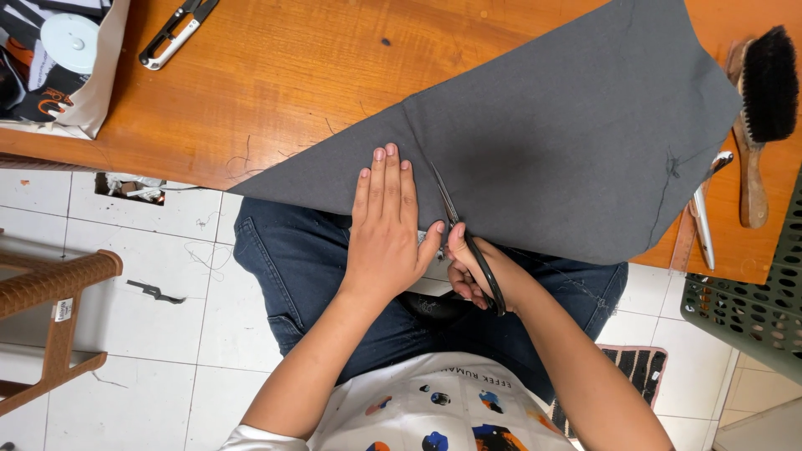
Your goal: Using scissors to cut a piece of grey fabric on a wooden workbench.
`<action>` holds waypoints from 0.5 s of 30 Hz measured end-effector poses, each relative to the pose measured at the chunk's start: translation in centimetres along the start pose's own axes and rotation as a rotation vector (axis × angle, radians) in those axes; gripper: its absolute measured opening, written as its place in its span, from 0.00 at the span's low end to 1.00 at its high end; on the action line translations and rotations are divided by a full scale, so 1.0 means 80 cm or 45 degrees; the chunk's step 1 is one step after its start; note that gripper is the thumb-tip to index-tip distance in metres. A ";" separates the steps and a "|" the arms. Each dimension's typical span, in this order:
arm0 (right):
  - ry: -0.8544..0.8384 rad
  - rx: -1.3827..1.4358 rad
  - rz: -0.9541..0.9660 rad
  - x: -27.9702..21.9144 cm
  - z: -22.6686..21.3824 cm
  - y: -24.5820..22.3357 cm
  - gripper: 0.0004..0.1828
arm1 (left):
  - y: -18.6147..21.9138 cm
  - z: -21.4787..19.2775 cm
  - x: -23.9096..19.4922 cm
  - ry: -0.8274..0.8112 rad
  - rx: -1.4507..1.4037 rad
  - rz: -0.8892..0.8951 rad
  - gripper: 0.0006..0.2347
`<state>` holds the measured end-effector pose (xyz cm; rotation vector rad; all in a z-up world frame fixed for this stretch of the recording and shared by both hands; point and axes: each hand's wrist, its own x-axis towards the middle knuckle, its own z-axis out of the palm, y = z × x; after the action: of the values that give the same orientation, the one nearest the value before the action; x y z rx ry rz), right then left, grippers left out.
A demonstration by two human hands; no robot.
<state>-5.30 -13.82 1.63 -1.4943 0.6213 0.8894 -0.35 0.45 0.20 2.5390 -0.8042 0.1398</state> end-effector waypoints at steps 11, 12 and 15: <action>-0.010 0.047 0.026 0.000 0.001 -0.005 0.36 | -0.001 0.001 0.000 -0.011 -0.011 -0.008 0.28; -0.008 0.062 0.040 0.000 0.001 -0.006 0.37 | -0.001 0.001 0.001 -0.008 -0.014 -0.006 0.28; -0.001 0.058 0.045 0.003 0.000 0.000 0.38 | -0.001 0.001 0.000 -0.005 -0.026 -0.006 0.28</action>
<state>-5.15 -13.76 1.44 -1.4461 0.6650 0.8977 -0.28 0.46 0.07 2.5225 -0.7968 0.1249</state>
